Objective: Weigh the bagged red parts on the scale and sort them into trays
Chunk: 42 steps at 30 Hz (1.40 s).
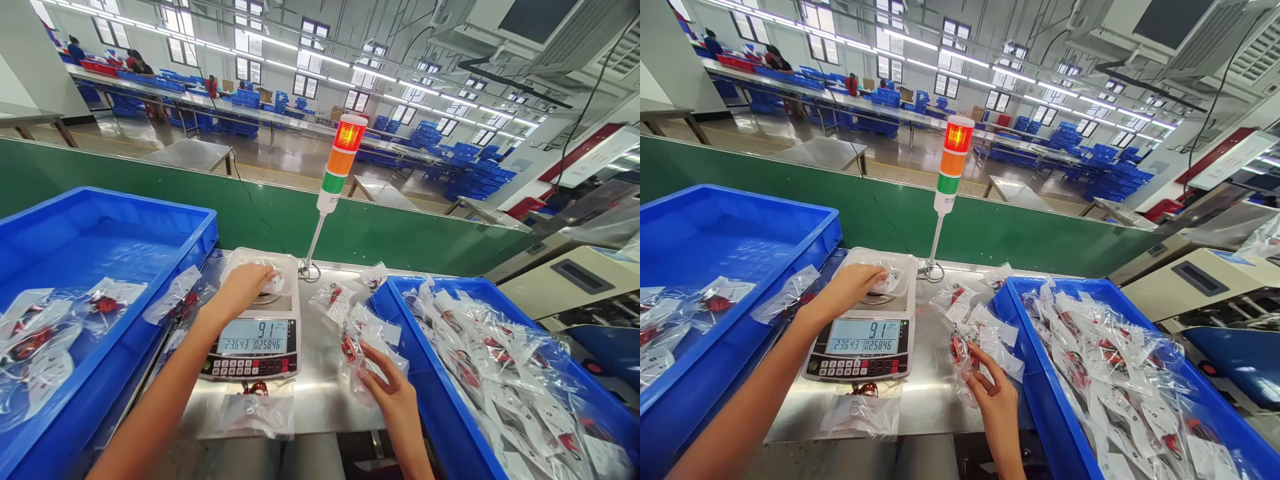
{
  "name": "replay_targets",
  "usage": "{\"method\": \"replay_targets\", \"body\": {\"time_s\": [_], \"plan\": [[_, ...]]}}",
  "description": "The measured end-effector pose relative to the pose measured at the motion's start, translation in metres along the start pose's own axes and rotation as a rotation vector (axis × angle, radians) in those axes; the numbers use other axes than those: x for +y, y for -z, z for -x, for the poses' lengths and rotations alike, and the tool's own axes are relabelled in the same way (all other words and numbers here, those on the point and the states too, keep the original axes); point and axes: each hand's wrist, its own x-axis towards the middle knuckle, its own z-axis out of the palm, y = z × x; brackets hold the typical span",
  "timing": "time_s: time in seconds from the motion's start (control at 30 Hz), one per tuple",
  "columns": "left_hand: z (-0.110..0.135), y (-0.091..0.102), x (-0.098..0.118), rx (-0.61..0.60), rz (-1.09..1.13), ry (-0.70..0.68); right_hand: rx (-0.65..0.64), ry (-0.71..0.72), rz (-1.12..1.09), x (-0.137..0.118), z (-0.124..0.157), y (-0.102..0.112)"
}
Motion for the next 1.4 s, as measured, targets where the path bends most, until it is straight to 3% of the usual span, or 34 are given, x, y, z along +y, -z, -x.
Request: {"method": "replay_targets", "body": {"time_s": [0.2, 0.37, 0.93, 1.2, 1.3, 1.4], "plan": [[0.007, 0.020, 0.000, 0.072, 0.018, 0.067, -0.010, -0.045, -0.014, -0.003, 0.003, 0.003], [0.014, 0.025, -0.002, 0.079, 0.028, 0.121, 0.003, -0.050, -0.012, 0.001, 0.003, 0.002], [0.008, 0.019, 0.007, 0.009, -0.006, 0.150, 0.011, -0.038, 0.018, 0.012, 0.006, 0.005], [-0.007, 0.002, -0.007, -0.049, -0.011, 0.147, -0.006, -0.006, 0.007, 0.011, 0.003, 0.002], [-0.013, -0.003, -0.010, 0.017, -0.015, 0.189, -0.026, 0.045, 0.007, -0.001, -0.002, -0.008], [-0.009, 0.010, -0.007, 0.137, -0.003, 0.219, -0.090, 0.126, 0.013, -0.024, -0.010, -0.027]]}}
